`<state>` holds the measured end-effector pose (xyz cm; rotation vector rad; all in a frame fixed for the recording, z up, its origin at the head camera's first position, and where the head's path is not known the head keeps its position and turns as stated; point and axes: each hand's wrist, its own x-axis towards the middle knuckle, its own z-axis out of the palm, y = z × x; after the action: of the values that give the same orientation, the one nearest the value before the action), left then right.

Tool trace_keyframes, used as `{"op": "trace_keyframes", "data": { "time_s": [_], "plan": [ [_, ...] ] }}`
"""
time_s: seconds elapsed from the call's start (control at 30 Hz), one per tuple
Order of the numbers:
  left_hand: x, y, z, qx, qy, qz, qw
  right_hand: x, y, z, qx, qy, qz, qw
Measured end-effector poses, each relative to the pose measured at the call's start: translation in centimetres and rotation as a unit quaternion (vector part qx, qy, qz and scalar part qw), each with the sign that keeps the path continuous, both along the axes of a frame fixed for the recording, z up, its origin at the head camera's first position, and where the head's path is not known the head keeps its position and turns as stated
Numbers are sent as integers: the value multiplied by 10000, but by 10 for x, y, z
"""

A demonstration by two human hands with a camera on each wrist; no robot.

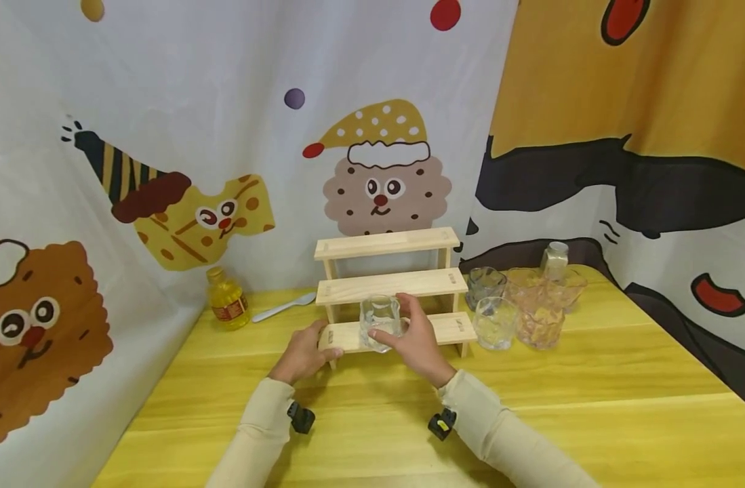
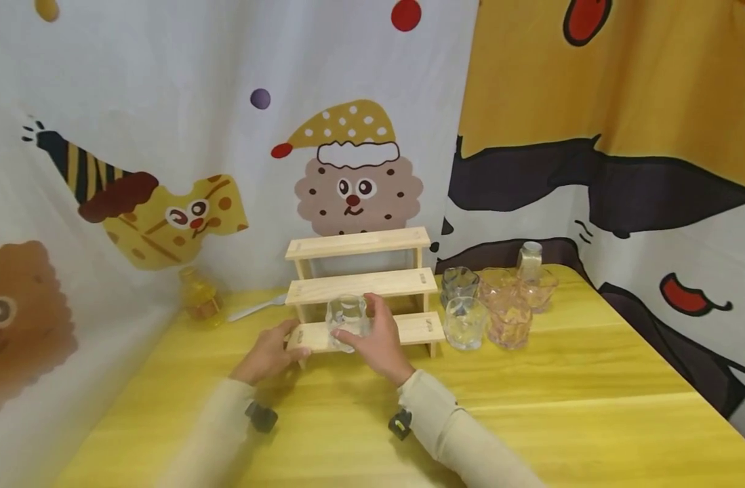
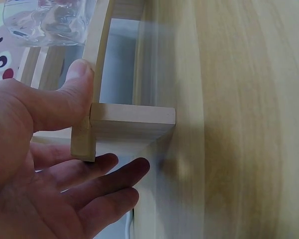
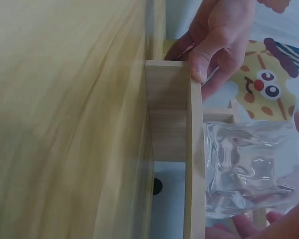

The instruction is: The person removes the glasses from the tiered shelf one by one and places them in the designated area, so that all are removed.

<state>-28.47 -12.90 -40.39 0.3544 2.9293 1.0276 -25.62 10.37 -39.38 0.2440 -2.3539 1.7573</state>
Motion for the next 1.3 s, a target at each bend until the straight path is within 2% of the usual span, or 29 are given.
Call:
{"op": "trace_keyframes", "data": {
  "time_s": [0.33,0.7,1.03,1.3],
  "plan": [
    [-1,-1,-2,64,21,-35,10000,-9,-6,3,103,-203,256,9994],
    [2,-2,4,59,75,-22,10000,-12,-5,7,461,-244,212,9984],
    [3,-2,4,100,102,-64,9999,-5,-4,9,379,-196,143,9990],
    [3,-2,3,-9,51,-79,10000,14,5,7,531,-121,397,9977]
  ]
}}
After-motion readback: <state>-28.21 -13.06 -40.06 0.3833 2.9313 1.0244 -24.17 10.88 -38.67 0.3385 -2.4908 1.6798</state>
